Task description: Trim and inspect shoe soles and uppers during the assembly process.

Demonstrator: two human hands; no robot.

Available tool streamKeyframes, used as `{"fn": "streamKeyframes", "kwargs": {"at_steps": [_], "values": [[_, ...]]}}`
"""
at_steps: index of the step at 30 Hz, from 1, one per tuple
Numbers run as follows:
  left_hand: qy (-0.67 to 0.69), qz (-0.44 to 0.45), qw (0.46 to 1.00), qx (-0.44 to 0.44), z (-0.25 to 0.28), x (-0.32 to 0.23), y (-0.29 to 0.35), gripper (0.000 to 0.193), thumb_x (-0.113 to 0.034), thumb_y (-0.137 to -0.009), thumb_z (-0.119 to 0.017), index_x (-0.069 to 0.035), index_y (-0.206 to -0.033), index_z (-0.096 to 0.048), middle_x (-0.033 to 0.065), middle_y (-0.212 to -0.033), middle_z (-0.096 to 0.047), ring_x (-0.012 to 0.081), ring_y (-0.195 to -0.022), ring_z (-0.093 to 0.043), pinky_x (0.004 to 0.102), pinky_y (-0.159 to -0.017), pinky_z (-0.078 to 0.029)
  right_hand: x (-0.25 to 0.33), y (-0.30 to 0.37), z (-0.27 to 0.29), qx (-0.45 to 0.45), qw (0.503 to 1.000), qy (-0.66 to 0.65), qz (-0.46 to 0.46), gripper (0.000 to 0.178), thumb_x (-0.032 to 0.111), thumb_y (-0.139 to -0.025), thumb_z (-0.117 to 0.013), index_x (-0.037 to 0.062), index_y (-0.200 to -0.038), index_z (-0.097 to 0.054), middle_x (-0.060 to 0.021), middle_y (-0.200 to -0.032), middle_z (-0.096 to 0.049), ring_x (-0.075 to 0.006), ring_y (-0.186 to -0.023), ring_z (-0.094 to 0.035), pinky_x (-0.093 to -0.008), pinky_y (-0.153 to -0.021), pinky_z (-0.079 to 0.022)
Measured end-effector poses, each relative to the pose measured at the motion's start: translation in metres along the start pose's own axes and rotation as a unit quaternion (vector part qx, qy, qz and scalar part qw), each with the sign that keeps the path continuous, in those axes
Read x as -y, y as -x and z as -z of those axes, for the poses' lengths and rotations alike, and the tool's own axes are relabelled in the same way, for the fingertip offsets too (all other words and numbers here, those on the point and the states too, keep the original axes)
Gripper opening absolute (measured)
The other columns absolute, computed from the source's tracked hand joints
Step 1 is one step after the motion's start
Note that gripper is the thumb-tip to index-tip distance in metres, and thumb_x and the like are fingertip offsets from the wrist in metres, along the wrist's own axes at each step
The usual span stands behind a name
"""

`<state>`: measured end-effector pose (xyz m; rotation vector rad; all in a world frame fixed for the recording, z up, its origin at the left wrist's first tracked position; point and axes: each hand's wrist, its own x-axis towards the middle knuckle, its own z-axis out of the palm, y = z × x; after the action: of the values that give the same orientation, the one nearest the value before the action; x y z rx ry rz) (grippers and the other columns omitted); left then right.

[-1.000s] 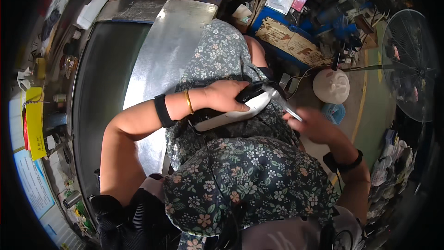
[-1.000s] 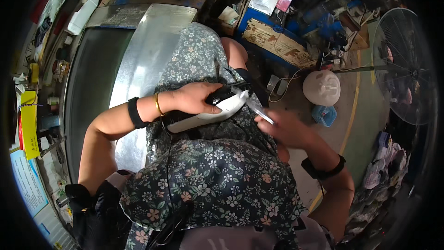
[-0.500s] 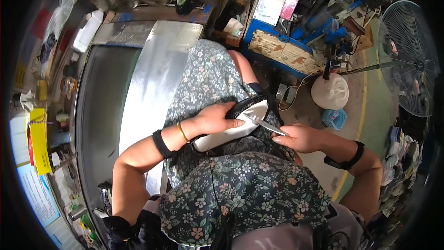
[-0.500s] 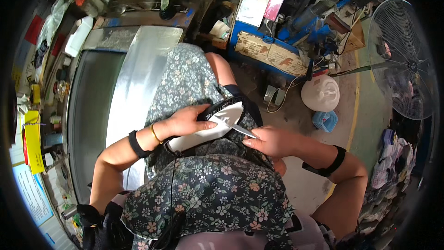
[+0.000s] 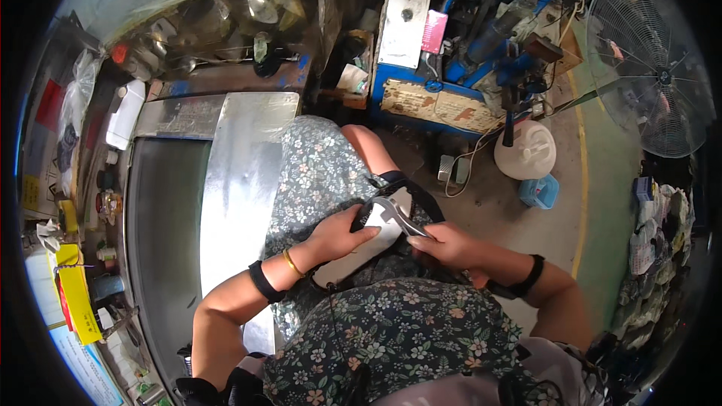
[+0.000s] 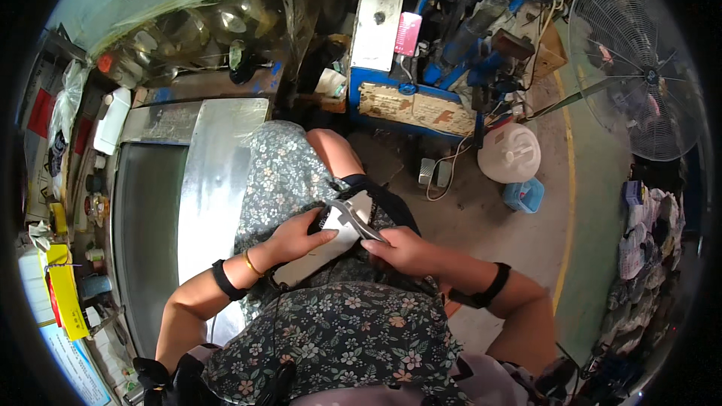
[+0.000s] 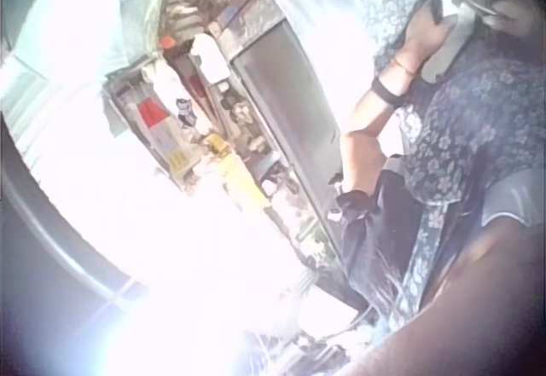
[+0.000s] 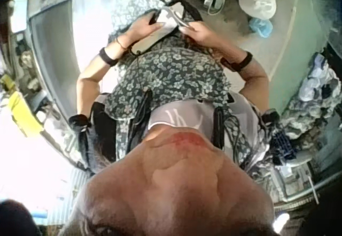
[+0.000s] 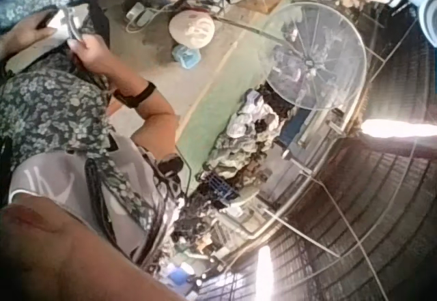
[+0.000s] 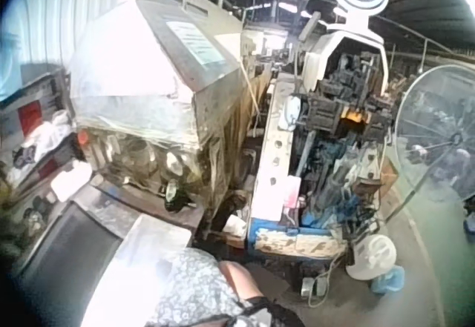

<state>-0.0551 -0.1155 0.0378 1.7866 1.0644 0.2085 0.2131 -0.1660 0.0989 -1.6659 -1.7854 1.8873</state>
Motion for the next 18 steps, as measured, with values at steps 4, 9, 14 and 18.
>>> {"fn": "streamKeyframes", "kwargs": {"at_steps": [4, 9, 14, 18], "values": [[-0.018, 0.033, 0.999, 0.03, -0.003, -0.002, 0.0, 0.082, -0.055, -0.083, -0.063, 0.009, -0.131, -0.046, 0.0313, -0.114, -0.061, 0.0431, -0.11, -0.059, 0.0444, -0.093, -0.046, -0.001, 0.005, 0.012, 0.044, 0.997, -0.055, 0.032, 0.045, 0.044, -0.096, -0.055, 0.0011, -0.09, -0.067, -0.005, -0.078, -0.066, -0.0132, -0.073, -0.061, -0.0308, -0.066, -0.049], [0.001, 0.03, 0.999, 0.012, -0.006, -0.013, -0.005, 0.081, -0.048, -0.083, -0.069, 0.013, -0.131, -0.046, 0.0306, -0.12, -0.06, 0.0374, -0.114, -0.059, 0.0389, -0.097, -0.045, 0.004, 0.003, 0.043, 0.08, 0.981, 0.151, 0.085, 0.044, 0.038, -0.095, -0.053, -0.0045, -0.087, -0.06, -0.0157, -0.072, -0.06, -0.0248, -0.068, -0.059, -0.0427, -0.068, -0.046], [0.088, 0.063, 0.994, 0.011, -0.01, -0.013, -0.01, 0.08, -0.048, -0.081, -0.07, 0.009, -0.131, -0.048, 0.0282, -0.121, -0.06, 0.0371, -0.116, -0.058, 0.0392, -0.098, -0.045, 0.013, -0.017, 0.023, 0.05, 0.995, -0.07, 0.053, 0.037, 0.032, -0.097, -0.053, 0.0015, -0.076, -0.058, -0.0041, -0.064, -0.058, -0.0138, -0.058, -0.057, -0.0319, -0.054, -0.047], [0.108, 0.082, 0.991, 0.007, -0.011, -0.004, -0.006, 0.082, -0.048, -0.079, -0.074, 0.012, -0.13, -0.049, 0.0285, -0.123, -0.059, 0.0361, -0.118, -0.057, 0.0378, -0.1, -0.043, 0.009, -0.01, 0.026, 0.072, 0.995, -0.072, 0.015, 0.04, 0.037, -0.094, -0.056, -0.0014, -0.084, -0.063, -0.0085, -0.071, -0.064, -0.0171, -0.061, -0.061, -0.0338, -0.055, -0.048]]}}
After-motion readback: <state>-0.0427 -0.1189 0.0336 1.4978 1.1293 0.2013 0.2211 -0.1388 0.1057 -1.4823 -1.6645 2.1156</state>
